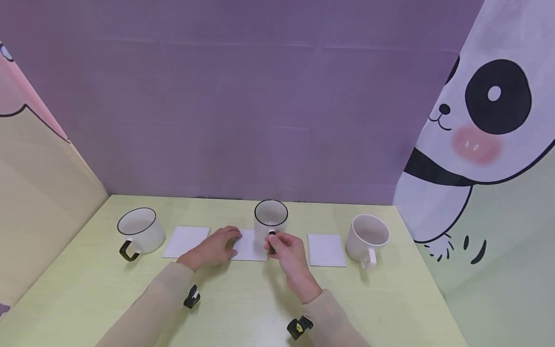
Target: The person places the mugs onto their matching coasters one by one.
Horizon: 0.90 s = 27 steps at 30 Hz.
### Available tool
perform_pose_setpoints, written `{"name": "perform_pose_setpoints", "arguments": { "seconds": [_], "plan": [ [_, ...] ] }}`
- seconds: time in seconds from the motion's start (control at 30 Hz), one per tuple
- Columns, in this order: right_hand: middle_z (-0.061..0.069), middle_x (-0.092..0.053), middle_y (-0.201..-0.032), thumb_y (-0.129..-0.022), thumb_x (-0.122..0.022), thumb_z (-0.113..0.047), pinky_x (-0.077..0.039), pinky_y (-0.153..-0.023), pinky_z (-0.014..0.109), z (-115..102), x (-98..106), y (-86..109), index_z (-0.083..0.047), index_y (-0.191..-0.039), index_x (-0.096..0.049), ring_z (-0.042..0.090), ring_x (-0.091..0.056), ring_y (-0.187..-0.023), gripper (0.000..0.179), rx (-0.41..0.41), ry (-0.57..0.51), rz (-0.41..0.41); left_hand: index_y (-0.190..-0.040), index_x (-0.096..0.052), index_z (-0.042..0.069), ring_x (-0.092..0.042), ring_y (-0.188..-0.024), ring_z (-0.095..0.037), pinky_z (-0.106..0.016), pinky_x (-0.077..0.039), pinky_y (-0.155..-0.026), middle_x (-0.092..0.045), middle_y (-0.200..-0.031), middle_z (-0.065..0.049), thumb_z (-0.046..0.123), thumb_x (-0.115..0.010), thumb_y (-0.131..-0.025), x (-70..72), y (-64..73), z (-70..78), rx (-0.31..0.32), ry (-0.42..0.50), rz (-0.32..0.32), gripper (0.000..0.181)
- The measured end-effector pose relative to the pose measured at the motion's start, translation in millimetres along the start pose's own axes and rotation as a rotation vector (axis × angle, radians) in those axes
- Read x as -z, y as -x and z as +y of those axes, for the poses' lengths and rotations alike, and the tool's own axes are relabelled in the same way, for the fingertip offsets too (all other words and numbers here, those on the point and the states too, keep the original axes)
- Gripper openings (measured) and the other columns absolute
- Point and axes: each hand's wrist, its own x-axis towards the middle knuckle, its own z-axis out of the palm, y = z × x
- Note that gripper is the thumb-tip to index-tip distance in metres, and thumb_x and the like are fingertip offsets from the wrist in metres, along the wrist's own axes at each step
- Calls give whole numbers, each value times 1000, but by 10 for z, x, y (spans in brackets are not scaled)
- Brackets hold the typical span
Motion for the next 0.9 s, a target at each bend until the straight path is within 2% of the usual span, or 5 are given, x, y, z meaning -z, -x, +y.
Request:
{"name": "perform_pose_setpoints", "arguments": {
  "seconds": [0.6,0.9],
  "plan": [
    [6,-65,-85,-100,-60,-7,-58,-87,44,-53,-64,-43,14,-104,-66,17,-62,-83,22,1,19,-18,-133,-60,-2,-45,-137,-36,-47,-36,-116,-51,-145,-15,9,-71,-93,-21,-16,7,20,3,-6,43],
    [6,-64,-83,-99,-61,-7,-58,-88,48,-42,-80,-72,14,-103,-66,17,-61,-82,22,4,7,-21,-132,-61,-1,-45,-137,-36,-48,-36,-115,-51,-145,-14,10,-72,-92,-24,-13,-5,27,-5,-7,43]
  ]
}}
